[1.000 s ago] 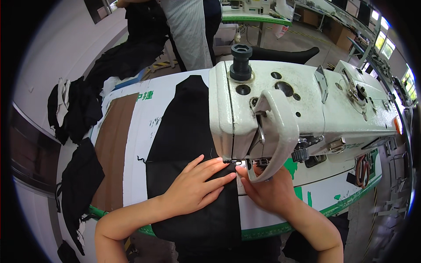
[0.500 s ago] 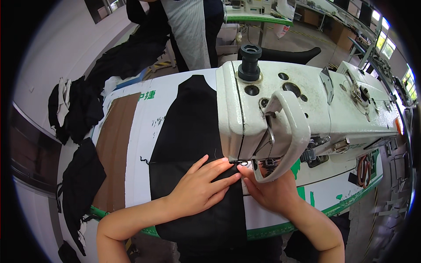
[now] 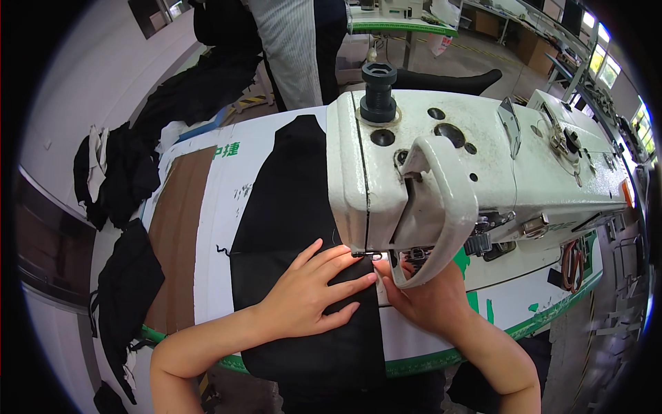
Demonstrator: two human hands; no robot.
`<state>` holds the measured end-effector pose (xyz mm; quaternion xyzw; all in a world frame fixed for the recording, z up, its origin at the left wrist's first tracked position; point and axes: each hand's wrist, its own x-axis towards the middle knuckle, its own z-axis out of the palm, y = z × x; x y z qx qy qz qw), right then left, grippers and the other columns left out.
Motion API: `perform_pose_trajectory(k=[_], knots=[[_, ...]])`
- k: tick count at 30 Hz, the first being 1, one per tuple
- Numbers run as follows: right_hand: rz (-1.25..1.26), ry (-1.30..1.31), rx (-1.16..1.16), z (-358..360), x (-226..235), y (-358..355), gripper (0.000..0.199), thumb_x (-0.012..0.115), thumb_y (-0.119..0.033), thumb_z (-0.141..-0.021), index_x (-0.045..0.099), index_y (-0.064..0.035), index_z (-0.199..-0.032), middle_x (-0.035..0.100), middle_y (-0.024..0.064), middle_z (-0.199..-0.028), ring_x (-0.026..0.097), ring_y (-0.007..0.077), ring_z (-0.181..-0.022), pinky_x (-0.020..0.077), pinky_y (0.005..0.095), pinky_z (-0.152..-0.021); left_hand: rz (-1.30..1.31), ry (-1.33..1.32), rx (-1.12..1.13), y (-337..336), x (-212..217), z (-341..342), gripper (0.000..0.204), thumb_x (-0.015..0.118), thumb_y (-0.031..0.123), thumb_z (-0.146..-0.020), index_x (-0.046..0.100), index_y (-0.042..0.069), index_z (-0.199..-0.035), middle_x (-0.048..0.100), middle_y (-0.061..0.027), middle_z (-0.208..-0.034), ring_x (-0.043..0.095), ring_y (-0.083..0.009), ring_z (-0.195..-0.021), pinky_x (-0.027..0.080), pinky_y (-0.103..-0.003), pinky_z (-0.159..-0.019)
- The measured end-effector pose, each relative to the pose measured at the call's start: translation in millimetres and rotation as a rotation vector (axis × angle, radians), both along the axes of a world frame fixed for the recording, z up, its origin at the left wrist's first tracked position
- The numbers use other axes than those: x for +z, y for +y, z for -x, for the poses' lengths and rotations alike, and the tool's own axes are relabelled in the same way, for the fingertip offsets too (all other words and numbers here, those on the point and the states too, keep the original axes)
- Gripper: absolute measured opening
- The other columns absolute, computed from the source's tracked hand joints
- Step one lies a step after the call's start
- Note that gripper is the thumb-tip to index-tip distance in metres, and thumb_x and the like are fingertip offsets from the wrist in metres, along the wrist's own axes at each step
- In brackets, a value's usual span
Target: Sewing black fabric pieces together using an industrial sewing machine.
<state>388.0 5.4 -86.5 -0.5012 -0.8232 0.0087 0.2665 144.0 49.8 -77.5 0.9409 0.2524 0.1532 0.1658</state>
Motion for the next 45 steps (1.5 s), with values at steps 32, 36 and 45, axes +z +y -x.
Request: perform_pose_trajectory(k=[32, 36, 45], knots=[[-0.057, 0.074, 0.168, -5, 0, -2, 0.026, 0.075, -0.018, -0.075, 0.074, -0.0163, -0.101, 0.056, 0.0024, -0.087, 0.061, 0.0211, -0.077, 0.0485, 0.0363, -0.071, 0.017, 0.16, 0.011, -70, 1, -1, 0.054, 0.069, 0.043, -0.089, 0.059, 0.031, -0.142, 0.045, -0.008, -0.154, 0.039, -0.0328, -0.142, 0.028, -0.064, -0.114], [-0.052, 0.062, 0.152, -5, -4, -1, 0.031, 0.075, -0.017, -0.075, 0.072, -0.0166, -0.106, 0.058, 0.0026, -0.089, 0.062, 0.0214, -0.077, 0.0491, 0.0365, -0.072, 0.009, 0.154, -0.001, -66, 1, 1, 0.053, 0.069, 0.043, -0.089, 0.06, 0.031, -0.141, 0.046, -0.0073, -0.153, 0.04, -0.0332, -0.142, 0.028, -0.063, -0.114], [-0.024, 0.087, 0.168, -4, -3, -2, 0.033, 0.074, -0.016, -0.077, 0.071, -0.0154, -0.109, 0.057, 0.0031, -0.089, 0.061, 0.0225, -0.077, 0.0498, 0.0368, -0.072, 0.018, 0.152, -0.025, -54, 1, 3, 0.055, 0.063, 0.044, -0.095, 0.053, 0.029, -0.146, 0.043, -0.0078, -0.155, 0.037, -0.0329, -0.144, 0.027, -0.066, -0.114]])
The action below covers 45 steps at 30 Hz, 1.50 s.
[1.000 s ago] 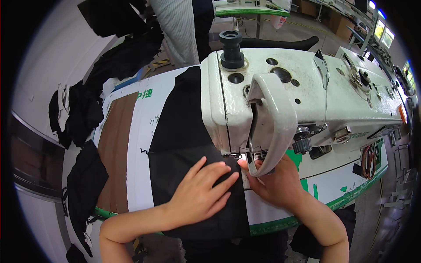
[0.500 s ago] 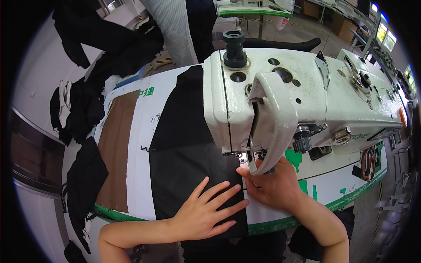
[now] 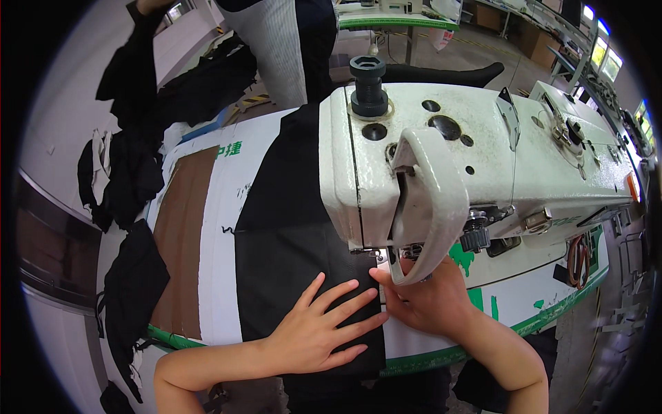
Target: Sewing black fabric pieces together using an industrial sewing machine.
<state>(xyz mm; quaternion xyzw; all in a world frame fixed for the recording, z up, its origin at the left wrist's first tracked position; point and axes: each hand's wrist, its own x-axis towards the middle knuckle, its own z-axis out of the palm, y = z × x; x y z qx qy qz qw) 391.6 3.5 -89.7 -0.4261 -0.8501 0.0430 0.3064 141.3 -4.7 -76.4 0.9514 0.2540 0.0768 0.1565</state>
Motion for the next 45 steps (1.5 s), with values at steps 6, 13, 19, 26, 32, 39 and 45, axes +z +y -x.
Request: perform_pose_trajectory(k=[6, 13, 19, 26, 32, 39, 45], knots=[[-0.005, -0.005, -0.022, 0, 0, 1, 0.032, 0.074, -0.016, -0.077, 0.07, -0.0141, -0.109, 0.058, 0.003, -0.09, 0.062, 0.0226, -0.079, 0.0496, 0.0368, -0.074, -0.001, -0.006, 0.011, 8, 2, -1, 0.054, 0.063, 0.044, -0.095, 0.054, 0.029, -0.146, 0.041, -0.0077, -0.157, 0.035, -0.0337, -0.145, 0.026, -0.066, -0.115], [-0.019, -0.02, -0.04, 1, 3, 3, 0.024, 0.074, -0.017, -0.077, 0.07, -0.0128, -0.1, 0.059, 0.0029, -0.093, 0.062, 0.0224, -0.082, 0.0496, 0.0369, -0.076, -0.047, 0.013, 0.009, 21, 2, -1, 0.053, 0.062, 0.043, -0.095, 0.054, 0.029, -0.146, 0.04, -0.0075, -0.157, 0.035, -0.0325, -0.145, 0.025, -0.067, -0.115], [-0.025, -0.013, -0.035, -2, 0, 2, 0.02, 0.073, -0.021, -0.078, 0.068, -0.0093, -0.094, 0.059, 0.0046, -0.089, 0.063, 0.0232, -0.085, 0.0494, 0.0386, -0.079, -0.047, 0.033, 0.002, 33, 4, -4, 0.054, 0.063, 0.042, -0.094, 0.053, 0.027, -0.146, 0.04, -0.0076, -0.157, 0.038, -0.0324, -0.142, 0.028, -0.066, -0.113], [0.0, 0.039, -0.062, -3, 7, 3, 0.013, 0.07, -0.019, -0.08, 0.063, -0.0076, -0.081, 0.057, 0.0065, -0.084, 0.062, 0.0254, -0.082, 0.048, 0.0402, -0.078, -0.162, 0.009, 0.024, 35, 6, -6, 0.056, 0.064, 0.038, -0.094, 0.053, 0.022, -0.147, 0.044, -0.0088, -0.153, 0.044, -0.0277, -0.137, 0.031, -0.059, -0.115], [0.243, 0.08, -0.084, -6, 8, -1, 0.027, 0.067, -0.017, -0.083, 0.079, -0.0177, -0.107, 0.061, 0.0092, -0.091, 0.053, 0.0299, -0.081, 0.0423, 0.0431, -0.071, -0.064, -0.261, 0.136, 9, 12, -5, 0.031, 0.077, 0.007, -0.081, 0.071, 0.008, -0.111, 0.062, -0.0062, -0.105, 0.061, -0.0285, -0.097, 0.05, -0.042, -0.089], [0.265, 0.12, 0.016, -9, 11, -10, 0.028, 0.069, -0.008, -0.079, 0.077, -0.0187, -0.103, 0.06, 0.002, -0.085, 0.059, 0.0238, -0.077, 0.0446, 0.0388, -0.072, -0.121, -0.159, -0.043, -9, 2, 3, 0.046, 0.08, 0.019, -0.08, 0.072, 0.016, -0.125, 0.057, -0.0023, -0.098, 0.058, -0.0203, -0.091, 0.052, -0.041, -0.093], [0.261, 0.026, 0.202, -16, 17, -28, 0.039, 0.07, -0.008, -0.073, 0.076, -0.0216, -0.109, 0.061, -0.0003, -0.089, 0.062, 0.0214, -0.081, 0.0474, 0.0374, -0.074, -0.161, -0.166, -0.086, -7, 13, 9, 0.048, 0.077, 0.026, -0.083, 0.069, 0.013, -0.128, 0.058, -0.0032, -0.102, 0.059, -0.0198, -0.097, 0.052, -0.041, -0.094]])
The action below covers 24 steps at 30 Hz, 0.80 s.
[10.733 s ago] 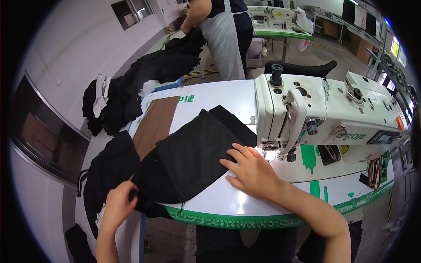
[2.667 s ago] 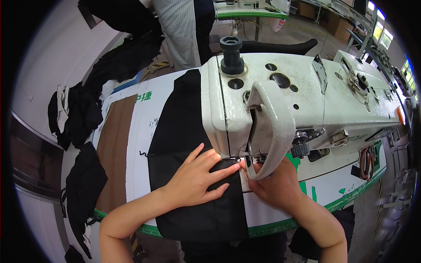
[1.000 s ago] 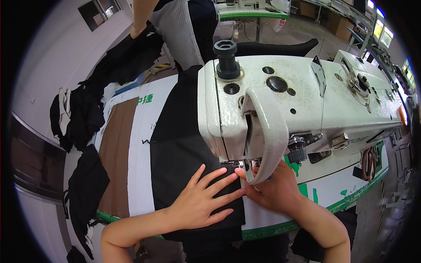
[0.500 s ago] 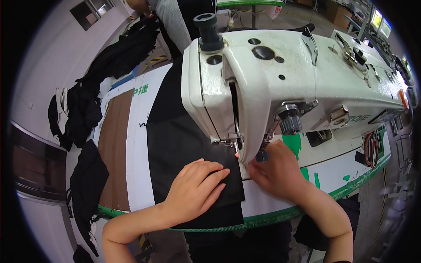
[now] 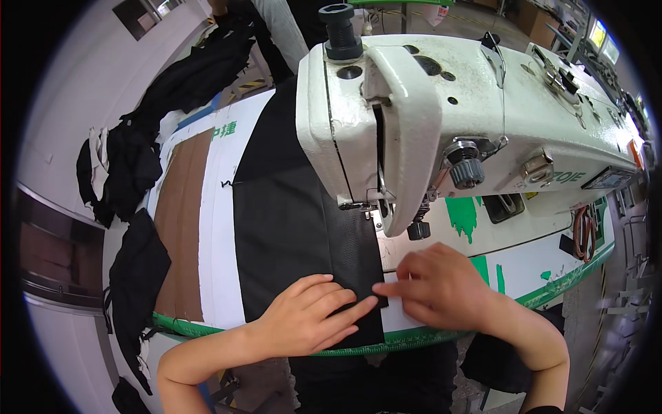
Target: Sewing black fabric pieces together using an industrial sewing machine.
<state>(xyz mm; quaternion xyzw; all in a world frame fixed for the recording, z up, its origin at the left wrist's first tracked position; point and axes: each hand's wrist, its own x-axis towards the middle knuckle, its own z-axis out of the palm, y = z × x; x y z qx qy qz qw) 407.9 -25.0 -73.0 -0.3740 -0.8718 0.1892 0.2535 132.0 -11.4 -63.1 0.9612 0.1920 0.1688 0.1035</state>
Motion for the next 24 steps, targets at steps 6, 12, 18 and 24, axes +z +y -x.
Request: perform_pose_trajectory(k=[6, 12, 18, 24], knots=[[-0.135, -0.034, 0.07, -7, -10, -18, 0.043, 0.071, -0.013, -0.07, 0.075, -0.0199, -0.113, 0.055, -0.0004, -0.085, 0.06, 0.0192, -0.076, 0.0491, 0.0355, -0.07, -0.012, 0.043, 0.038, 4, -3, 10, 0.045, 0.07, 0.012, -0.079, 0.07, 0.009, -0.124, 0.06, -0.0017, -0.093, 0.062, -0.0161, -0.085, 0.053, -0.03, -0.074], [-0.126, -0.063, 0.113, -7, -5, -13, 0.034, 0.072, -0.017, -0.076, 0.072, -0.0141, -0.11, 0.055, 0.001, -0.086, 0.06, 0.02, -0.08, 0.0488, 0.0347, -0.074, 0.004, 0.134, -0.009, 11, 0, 3, 0.049, 0.067, 0.009, -0.078, 0.069, 0.01, -0.127, 0.057, -0.0005, -0.09, 0.059, -0.0129, -0.079, 0.048, -0.028, -0.067], [-0.172, -0.114, 0.063, -12, 1, 27, 0.026, 0.07, -0.02, -0.079, 0.075, -0.0193, -0.105, 0.057, 0.0012, -0.084, 0.061, 0.0214, -0.081, 0.0494, 0.0362, -0.07, -0.049, 0.065, -0.132, 22, -6, 0, 0.051, 0.068, 0.014, -0.083, 0.066, 0.016, -0.133, 0.057, 0.0013, -0.095, 0.059, -0.0135, -0.085, 0.045, -0.027, -0.074], [-0.181, -0.169, -0.062, -7, -17, 54, 0.025, 0.074, -0.025, -0.079, 0.075, -0.0204, -0.104, 0.058, 0.0033, -0.087, 0.064, 0.0245, -0.078, 0.0519, 0.0398, -0.061, 0.062, 0.079, -0.1, 20, -8, -1, 0.045, 0.064, 0.041, -0.096, 0.062, 0.027, -0.138, 0.058, -0.0032, -0.125, 0.056, -0.0178, -0.116, 0.042, -0.038, -0.097]])
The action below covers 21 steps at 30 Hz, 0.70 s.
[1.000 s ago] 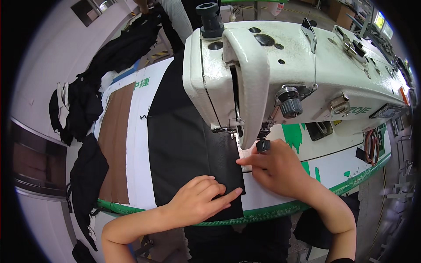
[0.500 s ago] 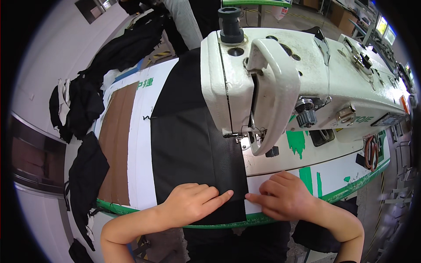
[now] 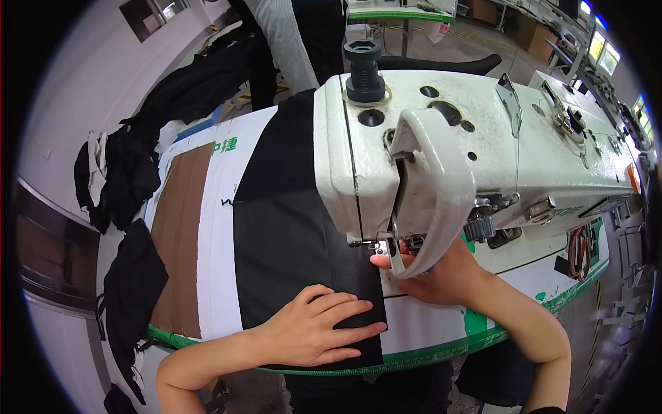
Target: Sewing black fabric pieces together using an industrial sewing machine.
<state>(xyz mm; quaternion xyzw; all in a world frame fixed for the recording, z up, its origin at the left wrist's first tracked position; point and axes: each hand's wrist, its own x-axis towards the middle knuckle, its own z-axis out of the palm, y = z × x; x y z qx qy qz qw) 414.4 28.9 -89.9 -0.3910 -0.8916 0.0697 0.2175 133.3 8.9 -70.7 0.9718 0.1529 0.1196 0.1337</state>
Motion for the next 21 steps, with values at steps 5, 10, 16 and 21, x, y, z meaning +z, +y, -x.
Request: perform_pose_trajectory(k=[5, 10, 16, 21], knots=[[-0.01, 0.032, -0.02, 2, -8, -2, 0.017, 0.075, -0.025, -0.078, 0.074, -0.016, -0.092, 0.06, 0.0049, -0.088, 0.066, 0.0268, -0.072, 0.0523, 0.0422, -0.057, 0.042, 0.063, -0.011, 1, -1, 1, 0.048, 0.06, 0.047, -0.097, 0.058, 0.028, -0.142, 0.054, -0.0019, -0.143, 0.05, -0.019, -0.129, 0.036, -0.046, -0.109], [0.081, 0.086, -0.055, 0, -24, 1, 0.018, 0.074, -0.027, -0.078, 0.067, -0.0098, -0.079, 0.062, 0.0055, -0.083, 0.066, 0.0277, -0.071, 0.0519, 0.0435, -0.055, 0.005, 0.087, -0.013, 9, -3, 2, 0.049, 0.06, 0.047, -0.097, 0.057, 0.03, -0.143, 0.053, -0.0007, -0.146, 0.049, -0.0189, -0.131, 0.034, -0.047, -0.111], [0.044, -0.002, -0.022, 0, -13, -1, 0.021, 0.074, -0.028, -0.078, 0.064, -0.0096, -0.078, 0.062, 0.0056, -0.083, 0.066, 0.0282, -0.072, 0.0518, 0.0438, -0.056, 0.018, 0.112, -0.007, 21, -8, 5, 0.048, 0.061, 0.047, -0.097, 0.057, 0.035, -0.143, 0.051, -0.0011, -0.149, 0.049, -0.0212, -0.132, 0.033, -0.052, -0.111], [-0.075, 0.059, 0.0, 0, -9, -2, 0.021, 0.075, -0.027, -0.077, 0.062, -0.0103, -0.077, 0.06, 0.0045, -0.083, 0.065, 0.0274, -0.074, 0.0514, 0.0431, -0.058, 0.037, 0.151, 0.01, 33, -7, 5, 0.048, 0.061, 0.048, -0.097, 0.056, 0.038, -0.143, 0.048, -0.0015, -0.153, 0.046, -0.025, -0.135, 0.032, -0.055, -0.11]])
